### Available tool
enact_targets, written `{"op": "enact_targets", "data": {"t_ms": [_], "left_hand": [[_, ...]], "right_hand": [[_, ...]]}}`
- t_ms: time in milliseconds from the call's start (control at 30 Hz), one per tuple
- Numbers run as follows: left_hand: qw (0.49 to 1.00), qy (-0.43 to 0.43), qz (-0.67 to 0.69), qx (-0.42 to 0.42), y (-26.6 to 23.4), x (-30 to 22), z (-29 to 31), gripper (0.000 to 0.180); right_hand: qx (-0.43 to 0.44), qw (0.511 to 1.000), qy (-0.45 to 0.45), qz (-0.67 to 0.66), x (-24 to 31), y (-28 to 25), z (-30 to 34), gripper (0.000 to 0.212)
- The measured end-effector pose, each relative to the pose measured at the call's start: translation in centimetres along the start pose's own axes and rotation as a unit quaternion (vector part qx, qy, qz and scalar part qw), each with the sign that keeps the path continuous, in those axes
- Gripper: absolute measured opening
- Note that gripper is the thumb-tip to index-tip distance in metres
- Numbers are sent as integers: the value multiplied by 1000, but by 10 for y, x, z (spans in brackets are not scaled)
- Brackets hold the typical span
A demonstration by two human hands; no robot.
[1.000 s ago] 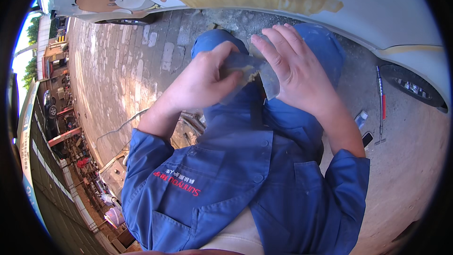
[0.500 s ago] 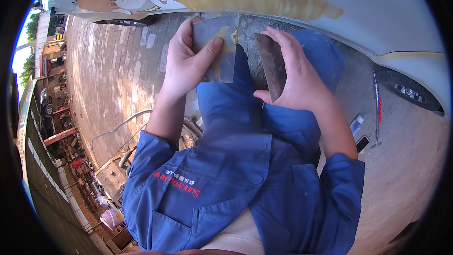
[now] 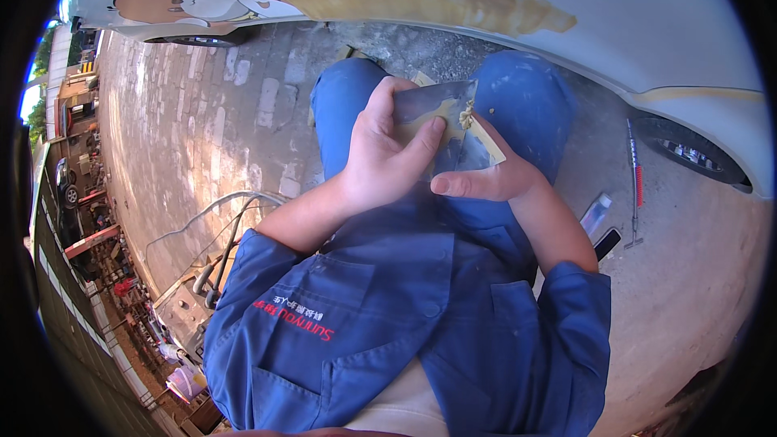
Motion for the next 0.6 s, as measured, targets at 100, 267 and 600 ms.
{"op": "enact_targets", "data": {"t_ms": [100,267,600], "left_hand": [[999,1,-35,11,-4,-2,-2,24],[999,35,-11,0,-3,-3,-7,23],[990,-34,107,87,12,2,-6,25]], "right_hand": [[-6,1000,-11,0,-1,1,0,90],[-13,1000,-5,11,-6,1,0,83],[39,996,42,67,-11,-7,8,82]]}}
Point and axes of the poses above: each hand's wrist, its own z-axis away from the middle knuckle, its own y-axis out of the palm, x = y × z, the point moved 4 cm from there along -z, towards the middle knuckle, and after that the axes turned 4 degrees about -y, right-handed, at the moved point
